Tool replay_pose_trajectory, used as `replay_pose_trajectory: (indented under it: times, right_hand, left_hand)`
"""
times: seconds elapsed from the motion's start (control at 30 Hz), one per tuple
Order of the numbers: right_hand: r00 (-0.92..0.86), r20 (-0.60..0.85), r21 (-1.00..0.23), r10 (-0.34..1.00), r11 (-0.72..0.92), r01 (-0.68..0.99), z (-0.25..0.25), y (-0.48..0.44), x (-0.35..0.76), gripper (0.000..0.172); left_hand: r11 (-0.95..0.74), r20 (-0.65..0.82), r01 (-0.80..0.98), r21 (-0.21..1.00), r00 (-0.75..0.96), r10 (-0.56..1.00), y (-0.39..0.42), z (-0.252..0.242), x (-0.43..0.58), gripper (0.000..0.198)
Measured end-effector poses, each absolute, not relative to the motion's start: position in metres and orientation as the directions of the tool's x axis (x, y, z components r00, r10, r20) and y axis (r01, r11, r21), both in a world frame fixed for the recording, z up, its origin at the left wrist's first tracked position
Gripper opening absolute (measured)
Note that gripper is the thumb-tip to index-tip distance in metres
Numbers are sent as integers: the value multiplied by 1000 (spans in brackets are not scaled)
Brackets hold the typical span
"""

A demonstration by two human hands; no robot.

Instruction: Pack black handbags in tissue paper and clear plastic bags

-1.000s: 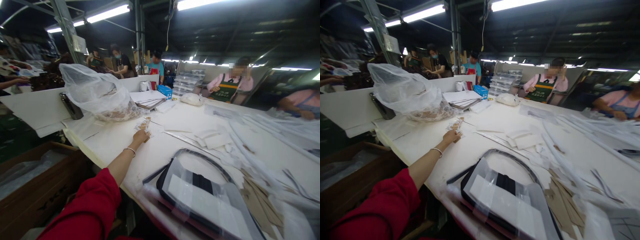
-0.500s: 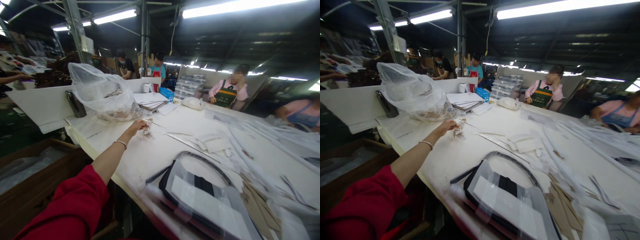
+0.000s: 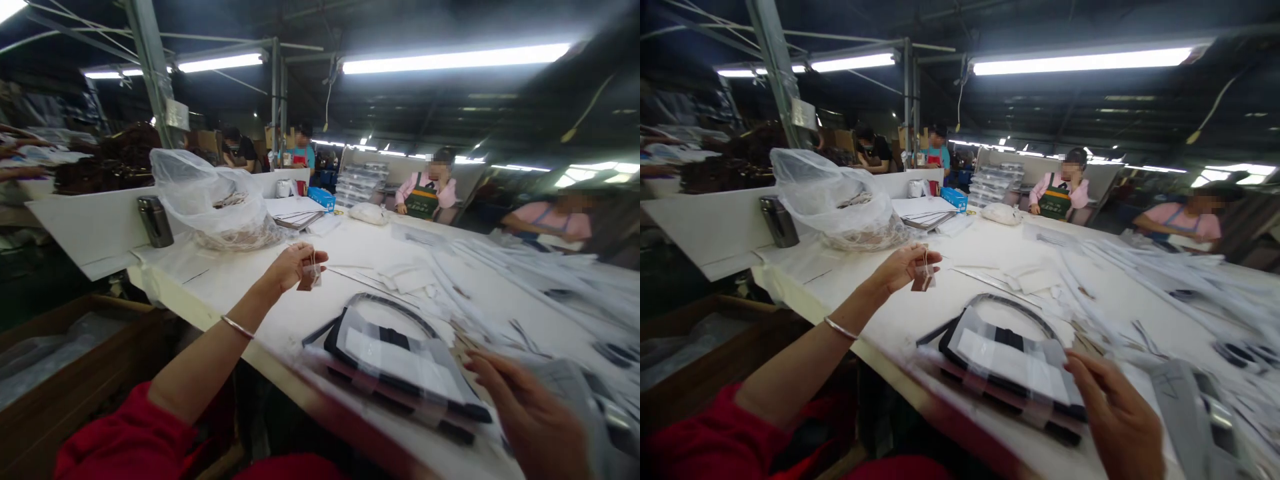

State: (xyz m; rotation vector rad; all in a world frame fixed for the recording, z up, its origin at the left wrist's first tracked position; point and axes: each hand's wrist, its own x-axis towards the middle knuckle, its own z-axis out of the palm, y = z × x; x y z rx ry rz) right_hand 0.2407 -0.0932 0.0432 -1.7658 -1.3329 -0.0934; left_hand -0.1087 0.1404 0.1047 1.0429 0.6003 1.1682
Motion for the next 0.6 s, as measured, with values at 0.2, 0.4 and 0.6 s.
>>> replay_pose_trajectory:
  times: [0.2, 0.4, 0.6]
  right_hand:
    - [178, 544, -710, 820, 337, 619, 110, -55, 106, 32]
    - [52, 442, -760, 895, 344, 551, 109, -43, 84, 22]
    - [53, 278, -905, 959, 243, 349, 109, -67, 86, 32]
  left_hand:
    - [109, 136, -510, 853, 419, 898, 53, 105, -71, 29]
    - [-12, 240, -443, 896, 461, 854, 7, 102, -63, 32]
    - [64, 208, -460, 885, 515, 831, 0, 84, -72, 39]
